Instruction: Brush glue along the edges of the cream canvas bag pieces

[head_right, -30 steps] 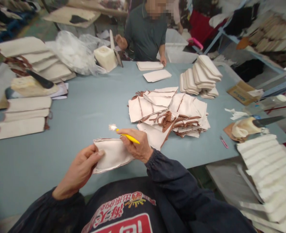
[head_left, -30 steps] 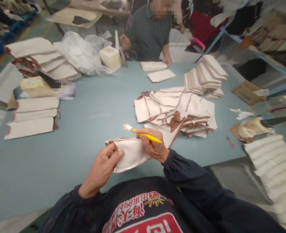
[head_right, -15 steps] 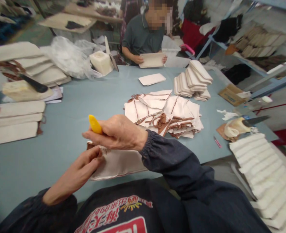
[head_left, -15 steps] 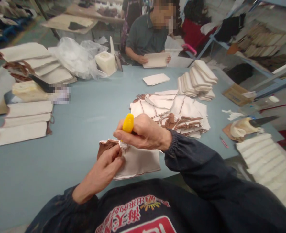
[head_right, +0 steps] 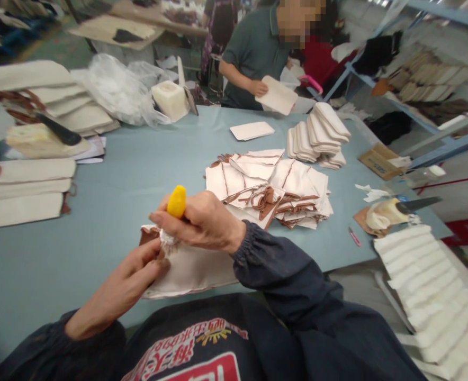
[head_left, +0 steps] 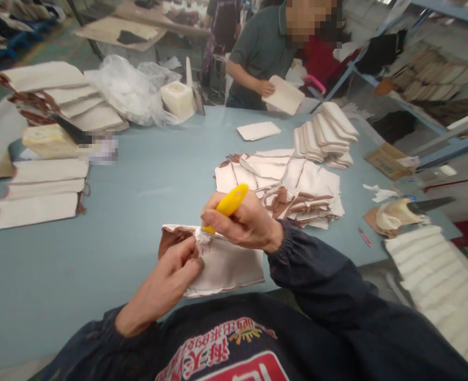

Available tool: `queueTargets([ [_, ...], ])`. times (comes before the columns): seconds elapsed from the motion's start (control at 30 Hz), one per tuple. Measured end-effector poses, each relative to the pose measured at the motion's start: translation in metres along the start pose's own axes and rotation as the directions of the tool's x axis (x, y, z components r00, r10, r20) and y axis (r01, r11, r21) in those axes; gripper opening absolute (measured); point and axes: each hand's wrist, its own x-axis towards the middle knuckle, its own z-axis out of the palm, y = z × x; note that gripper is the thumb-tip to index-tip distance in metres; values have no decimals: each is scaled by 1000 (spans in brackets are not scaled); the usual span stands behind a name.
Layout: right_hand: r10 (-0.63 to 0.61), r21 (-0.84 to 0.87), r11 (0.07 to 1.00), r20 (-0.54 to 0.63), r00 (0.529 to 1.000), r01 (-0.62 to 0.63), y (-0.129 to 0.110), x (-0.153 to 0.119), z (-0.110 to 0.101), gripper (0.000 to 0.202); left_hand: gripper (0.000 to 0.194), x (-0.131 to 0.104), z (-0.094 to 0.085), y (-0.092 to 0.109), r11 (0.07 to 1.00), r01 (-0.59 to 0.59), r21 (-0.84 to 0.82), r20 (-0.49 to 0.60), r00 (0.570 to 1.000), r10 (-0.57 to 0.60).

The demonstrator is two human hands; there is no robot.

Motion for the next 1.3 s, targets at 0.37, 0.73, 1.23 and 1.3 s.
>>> queueTargets([
  [0.37, 139, 2, 987, -518, 844, -162, 7, -36, 34, 34, 23, 10, 3, -20, 848, -261, 462, -109, 932, 346],
  [0.73, -162, -339, 939, -298, 941, 55, -26, -58, 25, 17, 27, 14, 4, -42, 137, -514, 847, 262, 627, 734],
  [1.23, -119, -423, 906, -281, 952, -11, -45, -72, 36, 20, 30, 10, 9, -62, 151, -488, 860, 227, 631, 742],
  [1.3, -103, -427, 904, -224, 969, -3, -48, -77, 44, 20, 31, 8, 9, -65, 175, -483, 858, 211, 641, 738],
])
